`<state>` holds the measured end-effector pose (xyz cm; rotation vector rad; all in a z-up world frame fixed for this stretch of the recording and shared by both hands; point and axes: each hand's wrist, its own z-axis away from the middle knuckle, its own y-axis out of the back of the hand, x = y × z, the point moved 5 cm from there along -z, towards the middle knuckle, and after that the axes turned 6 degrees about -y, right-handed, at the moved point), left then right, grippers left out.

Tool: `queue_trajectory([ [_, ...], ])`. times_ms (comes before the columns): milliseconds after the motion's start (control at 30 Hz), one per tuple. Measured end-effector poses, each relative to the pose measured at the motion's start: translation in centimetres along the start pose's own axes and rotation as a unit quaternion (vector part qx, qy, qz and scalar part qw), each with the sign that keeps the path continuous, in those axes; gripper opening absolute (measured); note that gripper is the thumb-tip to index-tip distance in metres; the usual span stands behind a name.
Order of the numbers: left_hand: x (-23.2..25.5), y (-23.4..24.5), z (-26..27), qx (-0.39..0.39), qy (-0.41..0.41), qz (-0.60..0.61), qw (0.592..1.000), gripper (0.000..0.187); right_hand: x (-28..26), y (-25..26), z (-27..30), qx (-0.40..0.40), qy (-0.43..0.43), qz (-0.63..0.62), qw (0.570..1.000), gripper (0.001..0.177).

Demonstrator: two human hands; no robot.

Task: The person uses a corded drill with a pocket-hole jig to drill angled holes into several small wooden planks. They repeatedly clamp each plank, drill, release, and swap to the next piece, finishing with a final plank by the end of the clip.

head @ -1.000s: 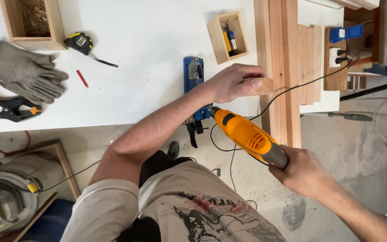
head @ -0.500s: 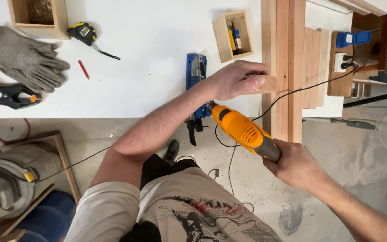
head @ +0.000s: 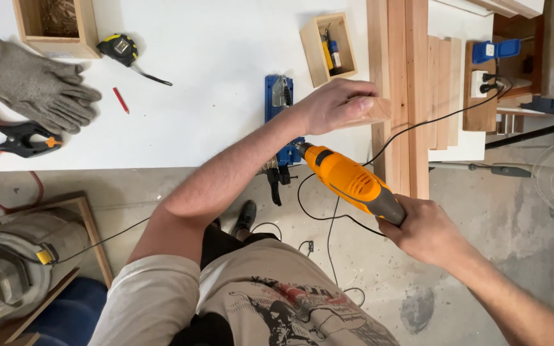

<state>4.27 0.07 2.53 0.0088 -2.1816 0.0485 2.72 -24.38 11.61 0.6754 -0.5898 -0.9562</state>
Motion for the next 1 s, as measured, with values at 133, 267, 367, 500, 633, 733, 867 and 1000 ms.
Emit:
queue_trajectory([
  [133, 0.4, 0.0, 0.1, 0.002, 0.009, -0.002, 1.000, 0.051, -1.9, 0.7, -0.4, -0.011, 0.017, 0.014, 1.000, 0.029],
  [267, 0.8, 0.3, -0.3, -0.012, 0.017, 0.006, 1.000, 0.053, -1.8, 1.1, -1.1, -0.029, -0.026, 0.018, 0.999, 0.024],
  [367, 0.8, -0.5, 0.4, -0.013, 0.023, 0.009, 1.000, 0.053, -0.8, -0.1, -1.1, -0.040, -0.034, 0.012, 0.999, 0.022],
  [500, 0.5, -0.2, 0.2, -0.017, 0.016, 0.000, 1.000, 0.054, -0.7, -0.2, -1.3, -0.034, -0.026, 0.007, 0.999, 0.022],
  [633, -0.1, -0.8, 0.4, -0.023, 0.013, -0.001, 1.000, 0.061, -1.2, 0.4, -0.9, -0.035, -0.019, 0.027, 0.999, 0.021],
  [733, 0.3, -0.4, 0.3, -0.025, 0.010, -0.008, 1.000, 0.057, -0.8, -0.1, -0.6, -0.005, 0.031, 0.037, 0.999, 0.024],
  [867, 2.0, 0.2, -0.3, -0.007, 0.015, -0.047, 0.999, 0.060, -0.1, 0.9, 1.1, 0.048, 0.022, -0.069, 0.996, 0.019],
  [1000, -1.5, 0.3, -0.1, -0.019, 0.080, -0.163, 0.983, 0.097, 0.5, 2.6, 4.3, 0.062, -0.003, -0.052, 0.997, 0.020],
])
